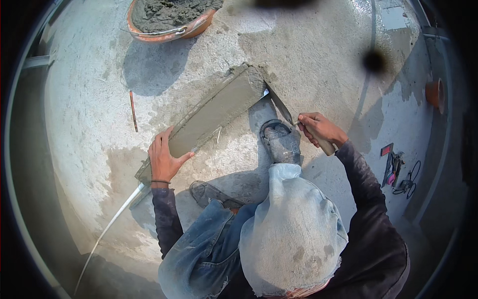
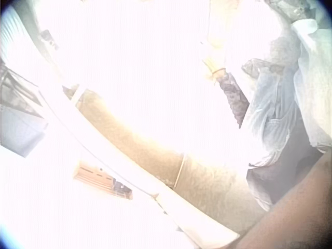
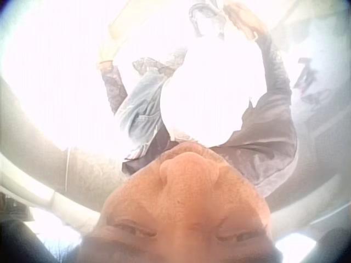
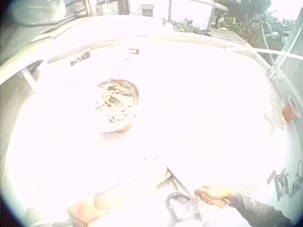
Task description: The person applies mortar using a trowel over several white pipes laid on a concrete surface, spreading and smoothing the mixture to secure and embed the pipes.
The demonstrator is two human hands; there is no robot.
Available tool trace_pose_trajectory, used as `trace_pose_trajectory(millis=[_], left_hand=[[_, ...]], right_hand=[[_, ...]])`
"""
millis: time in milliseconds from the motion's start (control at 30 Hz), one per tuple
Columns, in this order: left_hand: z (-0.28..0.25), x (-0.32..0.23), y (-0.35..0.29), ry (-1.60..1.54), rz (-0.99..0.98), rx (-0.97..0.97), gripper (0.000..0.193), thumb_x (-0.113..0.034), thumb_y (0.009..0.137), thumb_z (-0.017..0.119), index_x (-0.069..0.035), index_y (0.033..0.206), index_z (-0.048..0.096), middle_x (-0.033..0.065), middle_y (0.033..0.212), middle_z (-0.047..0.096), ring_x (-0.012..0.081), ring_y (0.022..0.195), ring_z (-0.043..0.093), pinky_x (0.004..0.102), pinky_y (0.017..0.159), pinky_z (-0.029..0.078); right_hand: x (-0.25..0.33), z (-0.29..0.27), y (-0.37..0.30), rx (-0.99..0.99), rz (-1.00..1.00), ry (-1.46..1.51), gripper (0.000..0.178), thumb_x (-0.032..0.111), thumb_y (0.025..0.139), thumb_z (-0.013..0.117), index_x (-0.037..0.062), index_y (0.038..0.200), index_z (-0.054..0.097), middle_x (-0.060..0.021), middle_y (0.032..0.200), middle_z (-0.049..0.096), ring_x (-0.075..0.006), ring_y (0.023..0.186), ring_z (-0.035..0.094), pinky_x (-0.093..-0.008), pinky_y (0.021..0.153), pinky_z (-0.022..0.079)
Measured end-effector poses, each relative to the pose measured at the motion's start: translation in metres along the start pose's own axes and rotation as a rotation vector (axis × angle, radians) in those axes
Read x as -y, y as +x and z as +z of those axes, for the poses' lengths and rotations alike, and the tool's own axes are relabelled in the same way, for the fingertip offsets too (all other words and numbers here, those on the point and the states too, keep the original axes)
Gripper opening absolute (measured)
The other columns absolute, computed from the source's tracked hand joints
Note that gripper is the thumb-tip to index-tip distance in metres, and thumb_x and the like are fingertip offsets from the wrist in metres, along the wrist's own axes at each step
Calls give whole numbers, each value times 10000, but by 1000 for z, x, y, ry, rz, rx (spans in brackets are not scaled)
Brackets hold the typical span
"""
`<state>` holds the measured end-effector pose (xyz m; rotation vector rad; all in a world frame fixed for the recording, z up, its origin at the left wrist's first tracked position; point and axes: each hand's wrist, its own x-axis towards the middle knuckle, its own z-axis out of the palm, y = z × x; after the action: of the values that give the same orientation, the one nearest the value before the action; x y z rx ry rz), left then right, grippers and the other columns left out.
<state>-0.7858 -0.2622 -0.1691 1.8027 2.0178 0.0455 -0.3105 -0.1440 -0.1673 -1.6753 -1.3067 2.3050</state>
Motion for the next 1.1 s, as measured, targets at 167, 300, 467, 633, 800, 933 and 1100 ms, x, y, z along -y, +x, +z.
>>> trace_pose_trajectory(millis=[167, 300, 467, 633, 800, 933, 1100], left_hand=[[2, 2, -1, -16, 17, -3, 1035, -576, 632, 887, -156, 1480, 468, 113, 1325, 513, 330, 1272, 488, 502, 1099, 344], [1, 1, -1, -5, 19, -5, 1026, -570, 635, 889, -158, 1476, 472, 111, 1325, 515, 327, 1274, 488, 501, 1104, 340], [0, 2, -2, -27, -1, -15, 1019, -558, 631, 896, -164, 1472, 477, 108, 1325, 518, 324, 1275, 488, 500, 1104, 341], [1, 3, -3, -52, 22, -44, 1009, -539, 623, 904, -170, 1464, 486, 100, 1309, 526, 328, 1255, 496, 496, 1098, 347], [1, 4, -5, -10, 13, -47, 1012, -454, 605, 923, -153, 1465, 485, 112, 1303, 546, 339, 1243, 525, 487, 1064, 385], [1, 5, -6, 5, 46, -93, 1001, -486, 627, 912, -162, 1473, 486, 110, 1297, 548, 335, 1242, 525, 483, 1086, 370], [-3, 14, -2, -91, 1, -31, 774, -595, 827, 747, -188, 1452, 536, 109, 1305, 551, 331, 1267, 500, 495, 1138, 308]], right_hand=[[5, -7, -15, -105, 35, -8, 408, 375, 1091, 432, 64, 854, 546, 19, 556, 469, -93, 395, 471, -276, 360, 421], [36, -6, 27, -107, -39, 15, 409, 385, 1088, 434, 71, 851, 544, 22, 581, 476, -90, 419, 485, -274, 377, 430], [53, -9, 38, -54, 1, -135, 399, 389, 1089, 425, 94, 838, 520, 32, 612, 471, -86, 447, 491, -276, 413, 451], [25, 11, 2, -52, 104, -31, 401, 386, 1091, 422, 87, 837, 507, 34, 597, 454, -87, 441, 485, -290, 401, 457], [17, 32, -48, -130, 147, -124, 408, 382, 1096, 420, 69, 853, 515, 14, 592, 480, -92, 422, 480, -283, 392, 440], [21, 43, -62, -353, 39, -307, 410, 348, 1074, 470, -8, 892, 561, -61, 555, 513, -175, 471, 551, -357, 461, 454], [17, 79, -9, -624, -451, -751, 294, 250, 1034, 546, -39, 985, 555, -232, 626, 593, -407, 564, 624, -494, 563, 478]])
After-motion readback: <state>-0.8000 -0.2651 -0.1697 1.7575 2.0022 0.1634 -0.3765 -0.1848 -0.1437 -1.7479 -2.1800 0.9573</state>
